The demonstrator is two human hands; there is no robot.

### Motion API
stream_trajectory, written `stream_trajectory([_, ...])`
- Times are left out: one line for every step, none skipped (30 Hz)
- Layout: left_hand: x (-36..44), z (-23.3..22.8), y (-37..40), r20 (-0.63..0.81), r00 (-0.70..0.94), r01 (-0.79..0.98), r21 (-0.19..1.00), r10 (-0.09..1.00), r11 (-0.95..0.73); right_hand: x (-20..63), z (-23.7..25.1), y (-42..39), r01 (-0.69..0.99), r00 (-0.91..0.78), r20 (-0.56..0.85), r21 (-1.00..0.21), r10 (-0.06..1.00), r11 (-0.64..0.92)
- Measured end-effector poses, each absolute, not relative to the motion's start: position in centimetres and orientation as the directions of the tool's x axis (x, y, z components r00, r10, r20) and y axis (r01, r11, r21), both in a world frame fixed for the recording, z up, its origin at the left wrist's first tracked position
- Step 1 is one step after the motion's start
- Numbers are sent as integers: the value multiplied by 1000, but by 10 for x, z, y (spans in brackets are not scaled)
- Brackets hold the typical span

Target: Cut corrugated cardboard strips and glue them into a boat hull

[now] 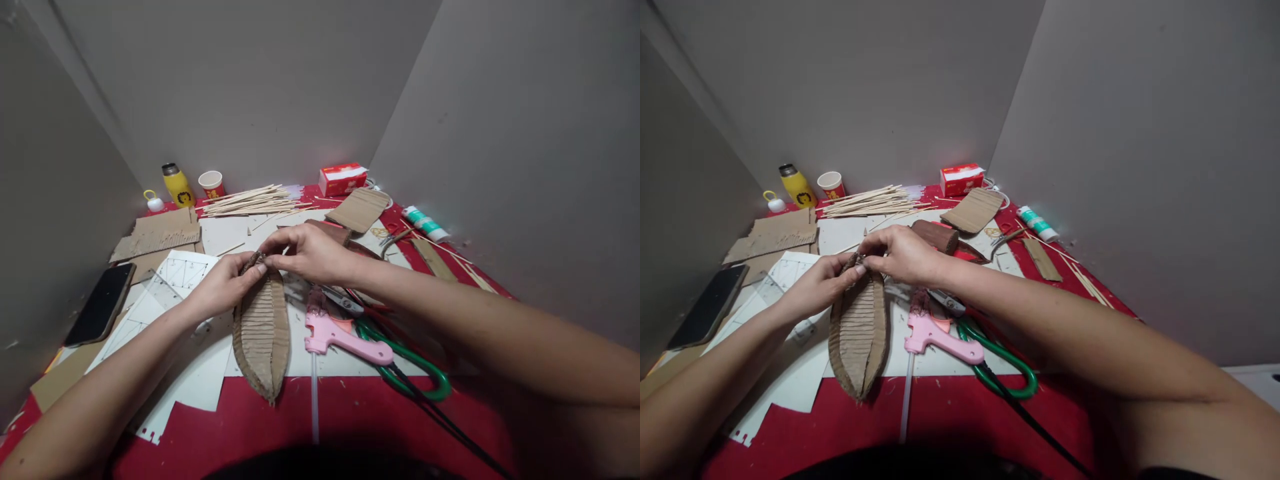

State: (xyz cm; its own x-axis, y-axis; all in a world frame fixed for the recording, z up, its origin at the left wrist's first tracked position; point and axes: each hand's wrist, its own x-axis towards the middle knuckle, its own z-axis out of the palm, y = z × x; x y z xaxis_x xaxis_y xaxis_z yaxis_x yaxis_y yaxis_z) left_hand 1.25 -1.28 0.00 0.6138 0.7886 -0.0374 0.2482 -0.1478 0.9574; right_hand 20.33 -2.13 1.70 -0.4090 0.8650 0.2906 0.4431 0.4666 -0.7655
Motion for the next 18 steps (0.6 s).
stream_trajectory([13,0,-13,-44,624,271,949,780,-163,204,16,-21,442,-419,282,-767,863,465])
stream_trajectory([13,0,-13,-46,627,283,943,778,-172,205,15,-21,442,-423,276,-768,863,463])
stream_trajectory([13,0,-13,-42,619,286,942,784,-175,205,13,-21,445,-423,272,-769,864,460])
stream_trajectory([14,-1,-13,-35,605,283,943,795,-175,206,12,-22,449,-418,270,-769,868,455])
stream_trajectory([15,-1,-14,-21,584,278,944,811,-176,206,10,-22,454,-408,269,-769,872,450])
stream_trajectory([16,-2,-14,-2,553,274,945,833,-180,207,9,-22,459,-397,269,-770,878,443])
stream_trajectory([17,-3,-15,18,516,274,944,856,-186,208,7,-22,464,-387,267,-770,882,437])
stream_trajectory([18,-4,-16,37,479,277,942,877,-191,208,5,-22,469,-380,263,-771,887,430])
stream_trajectory([20,-6,-18,53,447,282,939,893,-196,209,4,-22,473,-376,259,-772,890,424])
stream_trajectory([22,-7,-19,68,423,292,934,904,-207,210,3,-22,477,-373,254,-772,892,419])
stream_trajectory([24,-9,-21,84,405,305,926,911,-221,210,2,-22,481,-376,246,-772,893,415])
stream_trajectory([25,-11,-23,96,394,323,917,914,-236,211,2,-22,484,-379,238,-772,894,411])
stream_trajectory([27,-12,-24,109,387,337,907,916,-251,212,1,-21,486,-385,230,-773,894,408])
stream_trajectory([28,-14,-26,123,379,350,899,917,-265,212,0,-21,486,-392,220,-775,893,404])
stream_trajectory([29,-15,-27,133,374,362,890,918,-276,213,-1,-21,485,-399,210,-778,893,400])
stream_trajectory([29,-17,-28,138,372,371,884,918,-284,213,-2,-21,483,-405,199,-782,892,394])
stream_trajectory([30,-18,-29,139,374,379,880,917,-288,213,-3,-21,480,-411,188,-787,892,388])
stream_trajectory([30,-19,-30,138,378,386,875,916,-291,213,-5,-21,476,-416,178,-793,892,380])
